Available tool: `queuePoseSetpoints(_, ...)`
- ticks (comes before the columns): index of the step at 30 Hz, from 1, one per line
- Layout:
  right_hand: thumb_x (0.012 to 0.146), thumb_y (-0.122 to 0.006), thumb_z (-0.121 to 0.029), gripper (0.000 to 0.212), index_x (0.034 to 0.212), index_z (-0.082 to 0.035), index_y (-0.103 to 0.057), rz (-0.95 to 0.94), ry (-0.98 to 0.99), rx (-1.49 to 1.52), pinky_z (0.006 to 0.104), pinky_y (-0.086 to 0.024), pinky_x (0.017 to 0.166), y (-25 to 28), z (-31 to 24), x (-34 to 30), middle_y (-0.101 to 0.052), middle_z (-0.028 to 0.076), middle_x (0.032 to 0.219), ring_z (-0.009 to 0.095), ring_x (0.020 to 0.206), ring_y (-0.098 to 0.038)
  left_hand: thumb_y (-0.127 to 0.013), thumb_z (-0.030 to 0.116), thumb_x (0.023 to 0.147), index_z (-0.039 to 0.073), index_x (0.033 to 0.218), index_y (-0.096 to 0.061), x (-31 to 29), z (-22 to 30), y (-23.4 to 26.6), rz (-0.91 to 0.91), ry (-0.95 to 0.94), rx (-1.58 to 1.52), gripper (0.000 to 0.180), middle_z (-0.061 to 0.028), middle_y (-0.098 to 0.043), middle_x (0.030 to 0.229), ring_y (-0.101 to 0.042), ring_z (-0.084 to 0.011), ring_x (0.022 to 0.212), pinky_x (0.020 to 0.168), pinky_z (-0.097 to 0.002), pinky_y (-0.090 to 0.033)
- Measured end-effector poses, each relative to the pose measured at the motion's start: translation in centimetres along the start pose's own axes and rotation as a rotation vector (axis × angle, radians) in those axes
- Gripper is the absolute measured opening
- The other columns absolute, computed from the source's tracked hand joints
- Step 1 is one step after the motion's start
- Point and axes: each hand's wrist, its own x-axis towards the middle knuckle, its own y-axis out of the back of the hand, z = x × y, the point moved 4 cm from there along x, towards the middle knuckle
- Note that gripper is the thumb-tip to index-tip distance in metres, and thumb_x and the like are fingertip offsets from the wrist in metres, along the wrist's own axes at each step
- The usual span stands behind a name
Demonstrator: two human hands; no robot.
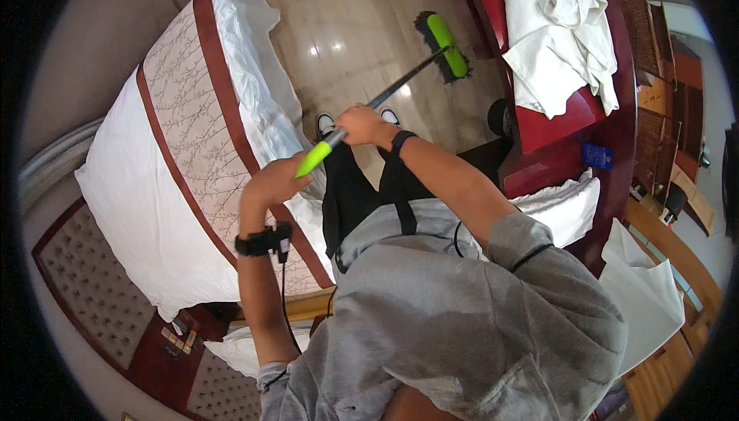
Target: The person enters a bedroom and places a purple cloth on a red table. They then pick up a green mop and proceed to mop the tiled floor around two beds and a table, moving the mop back and forth across the room.
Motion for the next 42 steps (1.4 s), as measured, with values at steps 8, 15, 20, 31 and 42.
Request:
queuePoseSetpoints(8, 0.069, -0.066, -0.018, 0.013, 0.080, -0.010, -0.066, 0.049, -0.259, -0.225, 0.0412, -0.045, 0.085, -0.8, 11.3, -11.5, -0.065, 0.011, 0.087, 0.030, 0.092, -0.060, -0.062, 0.036, 0.083, 0.002, 0.104, -0.057, 13.6, 4.2, -11.8, -0.050, 0.054, -0.092, 0.040, -0.0222, -0.064, 0.091, -0.062, -0.0374, 0.088, 0.076, -0.0426, -0.048)
queuePoseSetpoints(15, 0.066, -0.062, -0.008, 0.012, 0.076, -0.014, -0.064, 0.339, -0.370, -0.265, 0.0403, -0.045, 0.080, -1.5, 5.9, -11.0, -0.062, 0.008, 0.085, 0.029, 0.087, -0.058, -0.060, 0.038, 0.085, 0.003, 0.104, -0.058, 8.6, 3.4, -10.5, 0.067, 0.084, 0.014, 0.040, -0.0221, -0.064, 0.098, -0.060, -0.0403, 0.093, 0.078, -0.0468, -0.047)
queuePoseSetpoints(20, 0.067, -0.061, -0.012, 0.008, 0.075, -0.010, -0.062, 0.197, -0.044, -0.120, 0.0436, -0.045, 0.078, -8.3, -4.0, -6.6, -0.061, 0.011, 0.082, 0.032, 0.083, -0.057, -0.058, 0.037, 0.086, 0.000, 0.101, -0.057, -5.4, -2.5, -11.1, 0.100, 0.197, -0.017, 0.040, -0.0263, -0.063, 0.092, -0.060, -0.0428, 0.090, 0.078, -0.0502, -0.047)
queuePoseSetpoints(31, 0.073, -0.064, -0.023, 0.018, 0.083, -0.010, -0.070, -1.172, 0.895, -0.417, 0.0444, -0.050, 0.068, -28.7, -28.2, -8.0, -0.068, 0.013, 0.080, 0.031, 0.076, -0.065, -0.058, 0.034, 0.091, 0.005, 0.093, -0.055, -30.9, -1.2, -35.1, 0.519, 0.706, -1.149, 0.029, 0.0002, -0.049, 0.063, -0.044, -0.0084, 0.048, 0.040, -0.0248, -0.034)
queuePoseSetpoints(42, 0.070, -0.066, -0.024, 0.013, 0.079, -0.017, -0.070, -1.009, 0.721, -0.556, 0.0456, -0.050, 0.068, -24.8, -23.1, -3.7, -0.067, 0.010, 0.078, 0.030, 0.075, -0.065, -0.058, 0.019, 0.091, 0.003, 0.110, -0.056, -25.4, -1.9, -30.1, 0.541, 0.635, -1.481, 0.024, 0.0010, -0.050, 0.066, -0.037, -0.0042, 0.042, 0.036, -0.0213, -0.029)
